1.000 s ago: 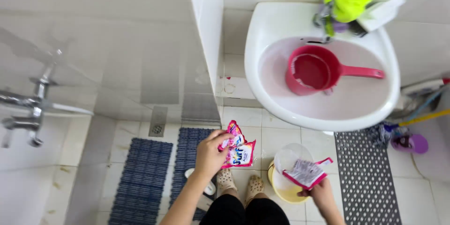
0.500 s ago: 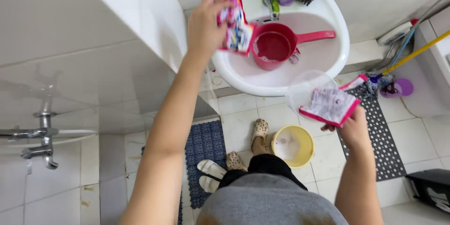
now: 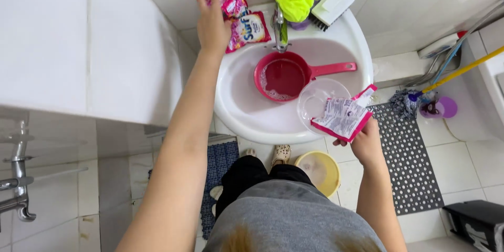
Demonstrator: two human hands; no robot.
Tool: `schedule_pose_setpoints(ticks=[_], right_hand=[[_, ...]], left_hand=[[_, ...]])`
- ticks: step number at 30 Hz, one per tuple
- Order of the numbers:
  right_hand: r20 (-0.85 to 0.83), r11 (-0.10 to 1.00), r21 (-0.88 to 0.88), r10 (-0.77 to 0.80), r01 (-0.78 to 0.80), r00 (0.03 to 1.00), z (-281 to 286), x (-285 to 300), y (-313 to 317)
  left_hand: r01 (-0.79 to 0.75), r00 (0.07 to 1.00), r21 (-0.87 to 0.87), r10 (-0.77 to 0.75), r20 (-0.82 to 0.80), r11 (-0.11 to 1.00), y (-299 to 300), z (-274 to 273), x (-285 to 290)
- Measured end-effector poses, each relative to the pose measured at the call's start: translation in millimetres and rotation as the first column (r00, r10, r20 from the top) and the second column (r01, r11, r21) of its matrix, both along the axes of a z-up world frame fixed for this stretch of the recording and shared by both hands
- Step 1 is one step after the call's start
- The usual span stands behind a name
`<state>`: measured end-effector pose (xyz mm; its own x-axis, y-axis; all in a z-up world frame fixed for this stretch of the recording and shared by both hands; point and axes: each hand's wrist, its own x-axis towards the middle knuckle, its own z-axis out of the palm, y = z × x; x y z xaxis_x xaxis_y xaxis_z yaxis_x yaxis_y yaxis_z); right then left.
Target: Cleaning the toilet, sink, and scrubbing the walls in a bathroom.
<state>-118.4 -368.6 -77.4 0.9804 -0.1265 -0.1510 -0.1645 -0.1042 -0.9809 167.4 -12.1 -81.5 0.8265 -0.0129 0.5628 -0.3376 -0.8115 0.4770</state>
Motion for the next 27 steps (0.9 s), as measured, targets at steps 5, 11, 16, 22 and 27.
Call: schedule_pose_setpoints(ticks=[5,11,16,22,27], right_hand=[[-0.056,0.999,-0.009,-0.032,0.031,0.998,-10,12,3],[-0.046,0.996,-0.080,-0.038,0.034,0.998,-13,16,19],[-0.083,0.993,-0.086,-0.089,0.082,0.993,3,22,38],[-0.143,0.992,-0.001,-0.129,0.130,0.981,12,31,48],[-0.137,0.995,-0.077,-0.075,0.065,0.988,8,34,46]], left_hand=[[-0.129,0.991,-0.134,0.122,-0.053,0.983,9,-37,-25],[-0.075,0.958,-0.297,-0.014,-0.287,0.952,4,-49,-20],[0.370,0.904,-0.451,-0.426,-0.027,0.812,-26,69,-52],[0.595,0.735,-0.255,-0.645,-0.212,0.762,-36,164,-92],[0.754,0.461,-0.430,-0.866,-0.193,0.497,-61,166,-103]])
